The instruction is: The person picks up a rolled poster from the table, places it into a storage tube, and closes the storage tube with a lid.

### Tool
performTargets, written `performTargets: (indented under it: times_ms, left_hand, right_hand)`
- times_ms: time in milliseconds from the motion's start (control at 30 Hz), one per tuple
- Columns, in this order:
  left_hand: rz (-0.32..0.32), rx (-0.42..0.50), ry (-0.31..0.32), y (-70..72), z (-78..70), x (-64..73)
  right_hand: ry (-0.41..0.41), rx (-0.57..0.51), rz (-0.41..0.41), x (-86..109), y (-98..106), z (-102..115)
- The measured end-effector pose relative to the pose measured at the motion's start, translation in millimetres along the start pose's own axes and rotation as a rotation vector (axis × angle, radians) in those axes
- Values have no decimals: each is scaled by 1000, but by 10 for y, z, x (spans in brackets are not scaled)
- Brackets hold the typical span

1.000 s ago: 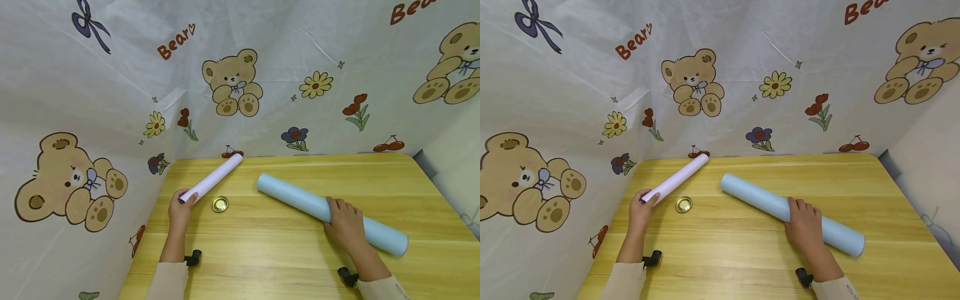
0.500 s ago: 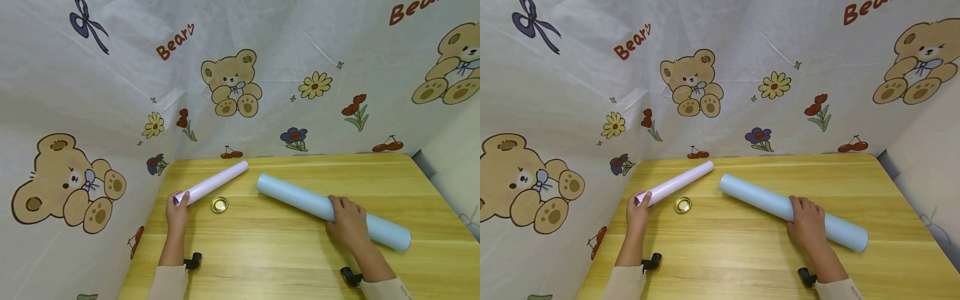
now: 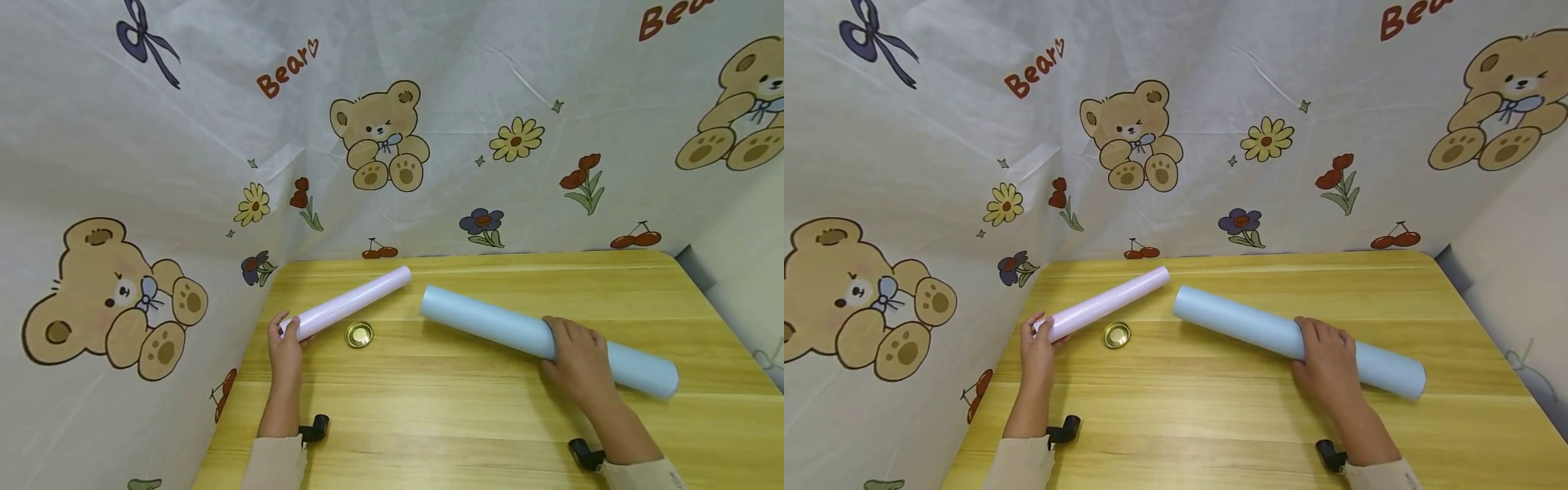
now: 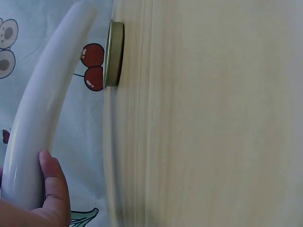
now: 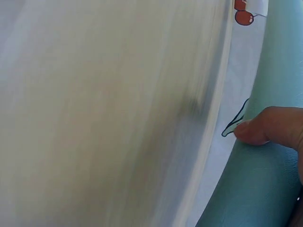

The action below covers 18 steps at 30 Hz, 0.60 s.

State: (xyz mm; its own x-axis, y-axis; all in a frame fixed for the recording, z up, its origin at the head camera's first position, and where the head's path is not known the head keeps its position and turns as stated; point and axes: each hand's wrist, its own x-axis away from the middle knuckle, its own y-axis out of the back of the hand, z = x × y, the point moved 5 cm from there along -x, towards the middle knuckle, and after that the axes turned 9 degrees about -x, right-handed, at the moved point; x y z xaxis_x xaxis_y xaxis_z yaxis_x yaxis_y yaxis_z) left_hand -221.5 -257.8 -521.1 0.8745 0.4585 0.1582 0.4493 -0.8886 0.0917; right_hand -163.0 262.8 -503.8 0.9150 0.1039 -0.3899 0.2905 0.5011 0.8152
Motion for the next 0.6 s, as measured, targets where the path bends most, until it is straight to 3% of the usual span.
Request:
performTargets:
  times_ms: [600]
  left_hand:
    - [38, 39, 58, -26, 4, 6]
  right_hand:
    - [3, -20, -46, 23, 145, -160]
